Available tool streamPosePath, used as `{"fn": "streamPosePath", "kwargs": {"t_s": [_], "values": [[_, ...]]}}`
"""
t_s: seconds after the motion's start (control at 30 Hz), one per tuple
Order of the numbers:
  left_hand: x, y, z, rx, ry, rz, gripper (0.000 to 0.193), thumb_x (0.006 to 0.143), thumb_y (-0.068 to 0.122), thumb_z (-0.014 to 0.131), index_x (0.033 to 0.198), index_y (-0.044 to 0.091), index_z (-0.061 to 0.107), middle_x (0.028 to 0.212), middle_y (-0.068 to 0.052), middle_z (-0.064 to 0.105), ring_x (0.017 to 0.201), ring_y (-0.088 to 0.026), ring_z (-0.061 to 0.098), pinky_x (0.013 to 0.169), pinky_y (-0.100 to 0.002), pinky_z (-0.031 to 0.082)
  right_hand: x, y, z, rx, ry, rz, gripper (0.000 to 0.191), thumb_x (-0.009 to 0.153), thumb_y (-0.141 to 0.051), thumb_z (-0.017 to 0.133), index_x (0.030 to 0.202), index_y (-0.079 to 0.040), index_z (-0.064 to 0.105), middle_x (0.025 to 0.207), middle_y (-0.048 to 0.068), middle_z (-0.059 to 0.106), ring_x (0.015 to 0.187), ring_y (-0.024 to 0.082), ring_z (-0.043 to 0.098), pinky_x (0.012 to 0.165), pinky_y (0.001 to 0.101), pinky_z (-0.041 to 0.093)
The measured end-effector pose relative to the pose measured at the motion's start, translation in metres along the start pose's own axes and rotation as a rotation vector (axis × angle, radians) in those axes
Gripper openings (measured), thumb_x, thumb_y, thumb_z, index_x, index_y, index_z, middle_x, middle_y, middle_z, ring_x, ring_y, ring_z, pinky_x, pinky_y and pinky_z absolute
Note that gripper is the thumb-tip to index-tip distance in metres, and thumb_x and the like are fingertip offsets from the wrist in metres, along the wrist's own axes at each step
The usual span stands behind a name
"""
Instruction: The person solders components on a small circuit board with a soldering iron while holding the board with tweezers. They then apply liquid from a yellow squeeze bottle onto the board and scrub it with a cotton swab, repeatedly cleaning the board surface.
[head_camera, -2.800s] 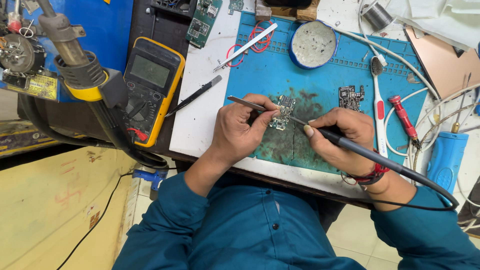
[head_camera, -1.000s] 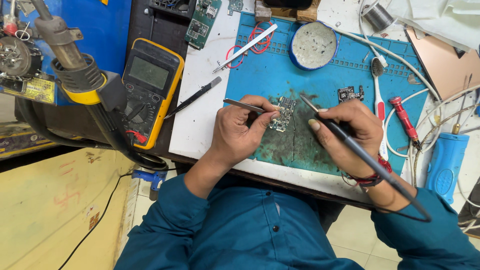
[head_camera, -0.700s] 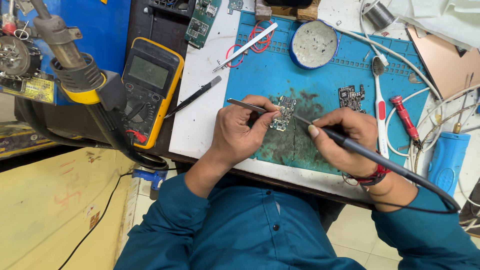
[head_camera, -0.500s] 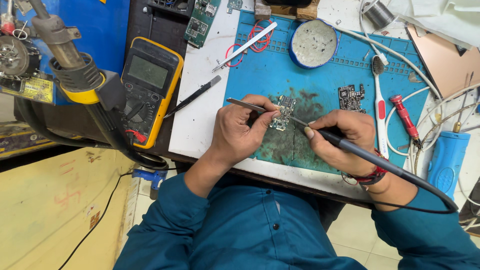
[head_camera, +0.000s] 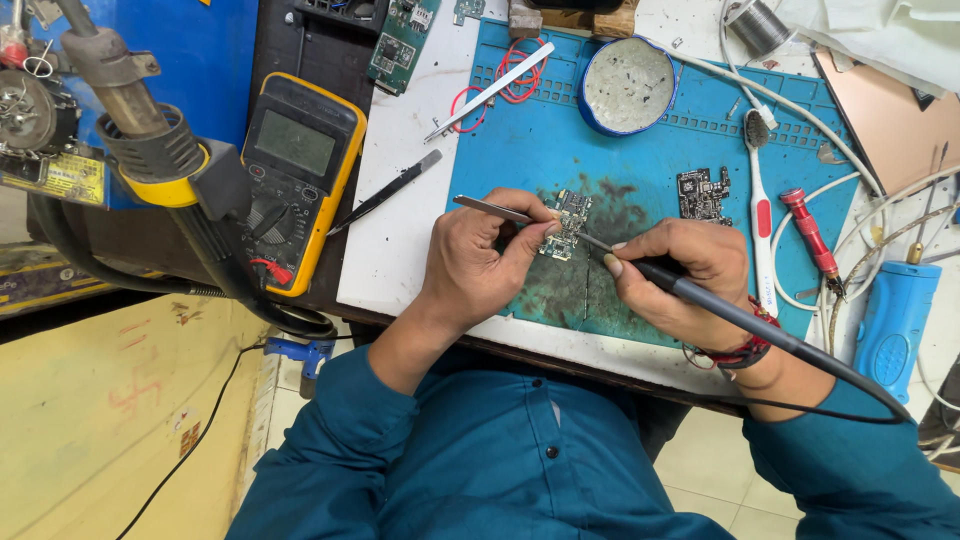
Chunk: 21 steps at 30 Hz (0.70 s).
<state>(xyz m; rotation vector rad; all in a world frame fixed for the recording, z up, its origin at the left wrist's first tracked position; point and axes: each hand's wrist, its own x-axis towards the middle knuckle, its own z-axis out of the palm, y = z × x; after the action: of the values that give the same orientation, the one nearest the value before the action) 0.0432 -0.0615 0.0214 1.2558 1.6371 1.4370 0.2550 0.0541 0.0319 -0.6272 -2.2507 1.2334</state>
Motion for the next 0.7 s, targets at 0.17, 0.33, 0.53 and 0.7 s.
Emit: {"fn": "streamPosePath", "kwargs": {"t_s": [0.17, 0.33, 0.53, 0.7], "values": [[0.0004, 0.0009, -0.0004, -0.002, -0.015, -0.021, 0.007, 0.097, 0.004, 0.075, 0.102, 0.004, 0.070, 0.085, -0.004, 0.076, 0.068, -0.006, 0.069, 0.059, -0.022, 0.052, 0.0004, 0.0007, 0.0000, 0.007, -0.005, 0.004, 0.010, 0.086, -0.006, 0.079, 0.091, -0.001, 0.071, 0.078, 0.008, 0.071, 0.062, 0.012, 0.066, 0.057, 0.0247, 0.048], [0.0002, 0.0012, -0.0007, 0.005, -0.009, -0.001, 0.007, 0.096, 0.004, 0.075, 0.102, 0.004, 0.070, 0.086, -0.005, 0.076, 0.068, -0.006, 0.068, 0.059, -0.022, 0.052, 0.0002, 0.0008, 0.0004, 0.017, -0.003, 0.009, 0.010, 0.086, -0.006, 0.078, 0.091, -0.001, 0.071, 0.079, 0.008, 0.071, 0.063, 0.013, 0.066, 0.057, 0.0248, 0.048], [0.0000, 0.0015, -0.0006, 0.006, -0.004, 0.000, 0.007, 0.097, 0.004, 0.075, 0.103, 0.004, 0.070, 0.088, -0.005, 0.077, 0.070, -0.007, 0.070, 0.062, -0.022, 0.053, 0.0011, 0.0004, -0.0006, 0.021, -0.012, -0.003, 0.010, 0.086, -0.006, 0.078, 0.092, -0.001, 0.071, 0.079, 0.008, 0.071, 0.064, 0.013, 0.067, 0.058, 0.0248, 0.049], [-0.0002, 0.0018, -0.0004, 0.012, 0.000, 0.001, 0.008, 0.097, 0.005, 0.075, 0.103, 0.004, 0.070, 0.088, -0.005, 0.077, 0.070, -0.007, 0.070, 0.062, -0.023, 0.053, 0.0016, -0.0005, -0.0001, -0.010, -0.007, -0.022, 0.011, 0.085, -0.005, 0.079, 0.092, -0.002, 0.071, 0.080, 0.009, 0.071, 0.065, 0.014, 0.068, 0.059, 0.0252, 0.049]]}}
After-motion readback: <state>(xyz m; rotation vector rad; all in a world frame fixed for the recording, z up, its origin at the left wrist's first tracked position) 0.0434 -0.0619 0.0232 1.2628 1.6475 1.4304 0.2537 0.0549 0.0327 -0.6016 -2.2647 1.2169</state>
